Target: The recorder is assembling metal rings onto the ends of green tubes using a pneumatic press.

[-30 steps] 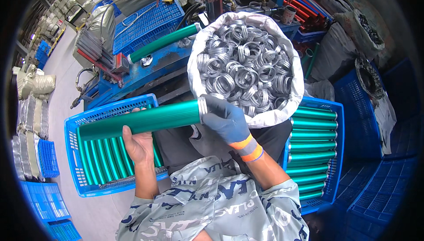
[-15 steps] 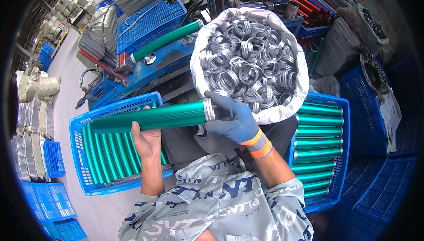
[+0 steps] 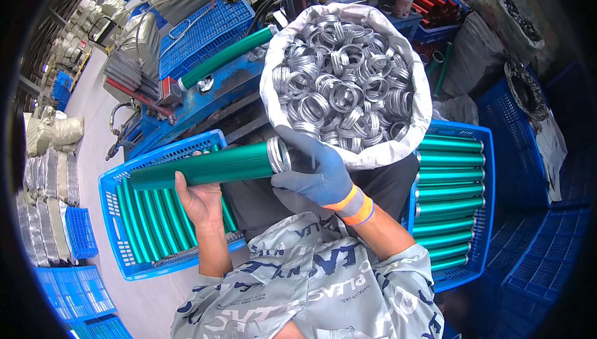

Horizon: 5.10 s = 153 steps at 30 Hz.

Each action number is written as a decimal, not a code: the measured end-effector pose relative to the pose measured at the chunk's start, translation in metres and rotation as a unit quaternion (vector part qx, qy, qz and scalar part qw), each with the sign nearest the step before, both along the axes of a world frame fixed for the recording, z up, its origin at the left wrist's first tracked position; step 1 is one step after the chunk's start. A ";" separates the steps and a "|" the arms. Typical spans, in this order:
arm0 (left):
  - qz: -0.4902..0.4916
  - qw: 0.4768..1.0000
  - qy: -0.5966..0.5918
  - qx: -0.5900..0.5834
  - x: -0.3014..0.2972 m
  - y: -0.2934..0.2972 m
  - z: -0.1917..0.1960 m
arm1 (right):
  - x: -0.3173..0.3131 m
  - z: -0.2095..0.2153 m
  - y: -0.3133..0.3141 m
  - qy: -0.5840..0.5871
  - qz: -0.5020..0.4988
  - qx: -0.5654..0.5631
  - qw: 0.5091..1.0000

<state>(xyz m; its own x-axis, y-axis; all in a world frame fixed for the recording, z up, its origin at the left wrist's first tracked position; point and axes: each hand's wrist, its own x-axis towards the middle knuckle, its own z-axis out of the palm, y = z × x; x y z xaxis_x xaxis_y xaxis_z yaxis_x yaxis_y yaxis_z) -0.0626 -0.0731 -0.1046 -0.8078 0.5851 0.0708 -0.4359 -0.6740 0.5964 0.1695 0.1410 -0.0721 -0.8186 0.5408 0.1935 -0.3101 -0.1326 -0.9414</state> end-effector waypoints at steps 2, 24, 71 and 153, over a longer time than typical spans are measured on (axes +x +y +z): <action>-0.017 1.000 0.006 0.011 -0.001 0.000 0.002 | 0.000 0.001 0.001 0.005 0.007 -0.039 0.999; -0.028 0.999 0.032 -0.004 0.005 -0.001 0.002 | 0.009 0.008 0.016 -0.064 0.031 0.035 0.997; 0.077 0.558 0.696 -0.446 -0.023 0.029 0.139 | 0.014 0.011 0.082 0.111 0.001 -0.235 0.966; 0.090 0.616 0.489 -0.611 -0.186 -0.150 0.015 | -0.539 -0.030 0.180 -0.430 -0.025 0.708 0.559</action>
<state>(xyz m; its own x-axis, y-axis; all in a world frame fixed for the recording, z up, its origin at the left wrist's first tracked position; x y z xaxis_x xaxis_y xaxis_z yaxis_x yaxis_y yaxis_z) -0.2482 -0.2227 -0.0896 -0.7887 0.5910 0.1696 0.5498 0.5544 0.6248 -0.3694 0.3205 -0.1025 -0.9288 0.3705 0.0032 0.3688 0.9236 0.1051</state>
